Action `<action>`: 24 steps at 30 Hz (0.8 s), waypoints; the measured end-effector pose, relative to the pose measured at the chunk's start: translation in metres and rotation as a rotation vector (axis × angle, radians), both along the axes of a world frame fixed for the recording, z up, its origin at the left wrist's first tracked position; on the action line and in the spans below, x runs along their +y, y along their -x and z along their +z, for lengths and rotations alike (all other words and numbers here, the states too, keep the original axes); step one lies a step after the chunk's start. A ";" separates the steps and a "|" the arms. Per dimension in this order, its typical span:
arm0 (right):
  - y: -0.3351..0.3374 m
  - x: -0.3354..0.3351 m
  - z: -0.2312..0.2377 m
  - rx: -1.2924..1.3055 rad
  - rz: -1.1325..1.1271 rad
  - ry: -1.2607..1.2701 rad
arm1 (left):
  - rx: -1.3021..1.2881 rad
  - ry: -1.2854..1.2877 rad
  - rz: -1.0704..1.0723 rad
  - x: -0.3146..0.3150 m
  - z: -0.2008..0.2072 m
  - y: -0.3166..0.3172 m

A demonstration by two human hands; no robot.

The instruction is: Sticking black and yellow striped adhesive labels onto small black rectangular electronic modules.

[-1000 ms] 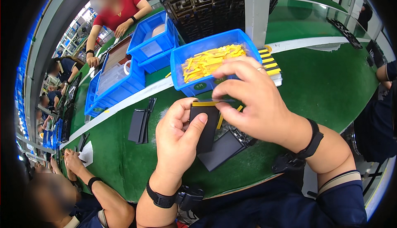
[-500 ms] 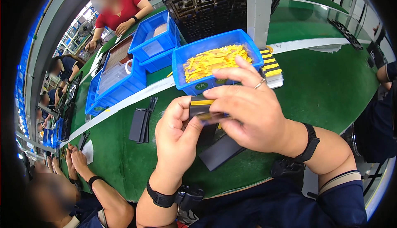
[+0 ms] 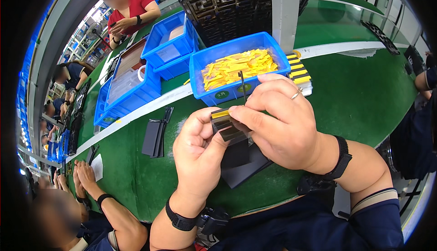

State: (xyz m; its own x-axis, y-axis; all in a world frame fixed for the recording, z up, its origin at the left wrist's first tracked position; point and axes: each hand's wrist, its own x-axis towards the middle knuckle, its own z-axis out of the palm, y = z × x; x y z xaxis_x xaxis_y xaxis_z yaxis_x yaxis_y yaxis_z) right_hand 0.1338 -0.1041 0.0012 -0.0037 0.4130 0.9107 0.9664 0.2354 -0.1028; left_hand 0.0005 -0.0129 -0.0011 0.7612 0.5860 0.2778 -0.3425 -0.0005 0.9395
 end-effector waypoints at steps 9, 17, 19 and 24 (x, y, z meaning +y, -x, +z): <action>-0.002 -0.001 0.001 0.130 -0.017 0.135 | 0.185 -0.117 0.073 -0.004 -0.003 0.001; -0.003 0.002 -0.001 0.165 0.036 0.201 | 0.422 -0.785 0.366 0.018 0.004 -0.002; -0.003 0.000 -0.001 0.207 0.069 0.287 | 0.535 -0.763 0.489 0.056 -0.002 0.003; -0.007 0.006 -0.007 0.359 0.063 0.484 | 0.953 -1.092 0.747 0.131 -0.011 0.044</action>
State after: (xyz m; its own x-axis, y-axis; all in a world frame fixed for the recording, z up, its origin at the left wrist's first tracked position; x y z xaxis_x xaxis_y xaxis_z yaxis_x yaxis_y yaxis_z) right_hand 0.1411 -0.0982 -0.0058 0.2306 0.7898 0.5684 0.8374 0.1365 -0.5293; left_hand -0.0437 0.1180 -0.0119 0.5435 0.7344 0.4064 0.7115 -0.6600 0.2411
